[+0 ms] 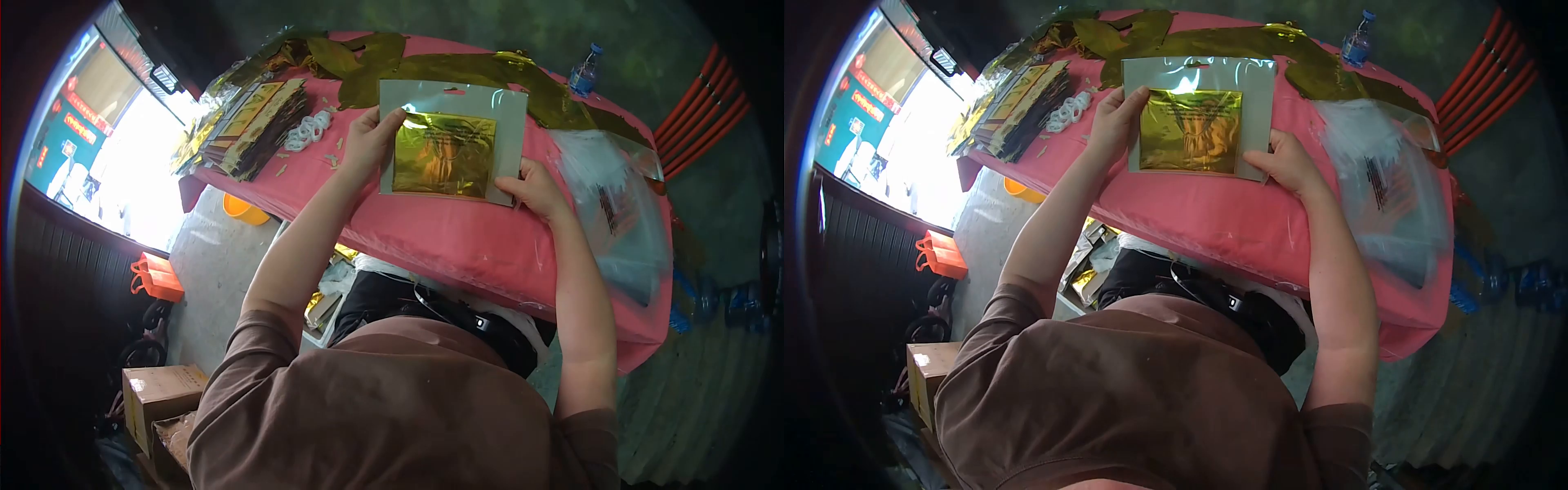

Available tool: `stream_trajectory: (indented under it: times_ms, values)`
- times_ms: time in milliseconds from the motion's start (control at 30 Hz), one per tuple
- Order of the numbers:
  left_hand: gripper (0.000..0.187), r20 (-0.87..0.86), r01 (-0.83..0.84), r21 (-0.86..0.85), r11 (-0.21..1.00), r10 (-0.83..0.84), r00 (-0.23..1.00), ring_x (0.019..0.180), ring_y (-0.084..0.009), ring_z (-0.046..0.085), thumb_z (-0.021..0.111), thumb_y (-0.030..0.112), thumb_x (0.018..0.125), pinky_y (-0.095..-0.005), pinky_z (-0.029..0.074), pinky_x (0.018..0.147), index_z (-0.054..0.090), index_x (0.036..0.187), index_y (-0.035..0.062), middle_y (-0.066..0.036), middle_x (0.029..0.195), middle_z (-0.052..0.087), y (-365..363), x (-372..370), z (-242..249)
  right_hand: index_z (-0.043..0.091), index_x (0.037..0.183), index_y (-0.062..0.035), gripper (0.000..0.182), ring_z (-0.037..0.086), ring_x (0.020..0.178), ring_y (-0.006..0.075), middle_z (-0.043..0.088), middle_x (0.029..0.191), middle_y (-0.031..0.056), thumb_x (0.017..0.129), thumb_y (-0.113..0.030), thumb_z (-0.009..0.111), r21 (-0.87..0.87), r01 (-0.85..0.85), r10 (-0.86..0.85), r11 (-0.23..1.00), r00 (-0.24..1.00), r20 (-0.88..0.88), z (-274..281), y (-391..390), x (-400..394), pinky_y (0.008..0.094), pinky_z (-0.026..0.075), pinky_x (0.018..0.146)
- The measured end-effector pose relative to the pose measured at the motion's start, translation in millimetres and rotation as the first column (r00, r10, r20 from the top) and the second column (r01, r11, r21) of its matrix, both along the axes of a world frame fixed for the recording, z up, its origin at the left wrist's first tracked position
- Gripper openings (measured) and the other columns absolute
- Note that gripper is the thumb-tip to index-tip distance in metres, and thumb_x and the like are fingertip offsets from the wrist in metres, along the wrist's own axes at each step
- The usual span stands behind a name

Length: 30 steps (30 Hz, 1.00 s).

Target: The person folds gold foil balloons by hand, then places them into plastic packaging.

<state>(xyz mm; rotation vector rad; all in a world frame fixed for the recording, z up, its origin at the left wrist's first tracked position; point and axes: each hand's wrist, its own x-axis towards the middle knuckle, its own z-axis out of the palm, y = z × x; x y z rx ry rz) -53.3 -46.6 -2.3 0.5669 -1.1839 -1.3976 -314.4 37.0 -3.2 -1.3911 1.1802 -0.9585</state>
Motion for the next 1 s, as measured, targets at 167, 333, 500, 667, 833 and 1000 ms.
stream_trajectory:
  times_ms: [167, 333, 500, 667, 833, 1000]
  values:
    - [0.015, -0.051, 0.011, 0.025, 1.000, -0.010, 0.999, 0.083, -0.0090, 0.057, 0.054, 0.012, 0.090, -0.0231, 0.045, 0.073, 0.055, 0.100, 0.0001, -0.005, 0.094, 0.061, 1.2, 0.5, -5.1, 0.061, 0.095, -0.0002, 0.019, 0.057, 0.065, 0.0068, 0.063, 0.079, 0.0015, 0.078, -0.009, 0.060, -0.048, -0.031, 0.032, 0.998, 0.999, 0.016, -11.0, -7.6, -3.6, 0.0215, 0.046, 0.056]
    - [0.011, 0.046, -0.112, 0.054, 0.992, 0.110, 0.993, 0.078, -0.0089, 0.056, 0.053, 0.012, 0.090, -0.0224, 0.045, 0.071, 0.055, 0.094, 0.0013, -0.004, 0.091, 0.060, -3.8, 0.9, -10.7, 0.059, 0.101, -0.0014, 0.023, 0.057, 0.068, 0.0059, 0.063, 0.084, 0.0010, 0.080, -0.009, 0.059, 0.002, -0.021, 0.021, 1.000, 1.000, 0.017, -7.0, -5.8, 3.0, 0.0198, 0.045, 0.057]
    - [0.022, 0.085, -0.218, 0.199, 0.955, 0.204, 0.975, 0.073, -0.0093, 0.054, 0.048, 0.024, 0.092, -0.0233, 0.043, 0.065, 0.056, 0.093, 0.0036, -0.002, 0.083, 0.059, -5.6, 5.8, -5.0, 0.060, 0.098, -0.0014, 0.020, 0.057, 0.066, 0.0064, 0.062, 0.082, 0.0015, 0.080, -0.008, 0.059, 0.019, 0.026, -0.027, 0.999, 0.998, 0.057, -12.5, -6.2, 3.4, 0.0198, 0.044, 0.055]
    - [0.035, 0.185, -0.173, 0.122, 0.977, 0.149, 0.971, 0.071, -0.0143, 0.057, 0.037, 0.032, 0.096, -0.0267, 0.046, 0.065, 0.055, 0.098, 0.0022, -0.005, 0.080, 0.060, -15.7, 17.8, -7.6, 0.062, 0.095, -0.0021, 0.015, 0.056, 0.062, 0.0067, 0.062, 0.078, 0.0013, 0.081, -0.007, 0.059, -0.025, 0.077, -0.072, 0.997, 0.987, 0.145, -25.8, -13.5, 3.6, 0.0202, 0.044, 0.053]
    - [0.036, 0.273, -0.140, 0.070, 0.988, 0.117, 0.955, 0.071, -0.0136, 0.057, 0.035, 0.031, 0.097, -0.0257, 0.046, 0.065, 0.055, 0.101, 0.0013, -0.006, 0.081, 0.061, -26.3, 21.7, -20.5, 0.062, 0.093, -0.0036, 0.012, 0.053, 0.058, 0.0049, 0.061, 0.075, -0.0009, 0.082, -0.007, 0.059, -0.059, 0.152, -0.136, 0.987, 0.967, 0.215, -22.9, -11.3, 7.6, 0.0191, 0.042, 0.050]
    - [0.039, 0.386, -0.250, 0.007, 0.968, 0.228, 0.894, 0.075, -0.0114, 0.056, 0.034, 0.031, 0.097, -0.0235, 0.044, 0.069, 0.058, 0.101, 0.0006, -0.004, 0.084, 0.061, -21.6, 14.7, -16.4, 0.062, 0.089, -0.0052, 0.008, 0.049, 0.055, 0.0033, 0.059, 0.072, -0.0032, 0.082, -0.008, 0.059, -0.124, 0.191, -0.170, 0.974, 0.971, 0.167, -28.8, -14.4, 9.6, 0.0188, 0.039, 0.049]
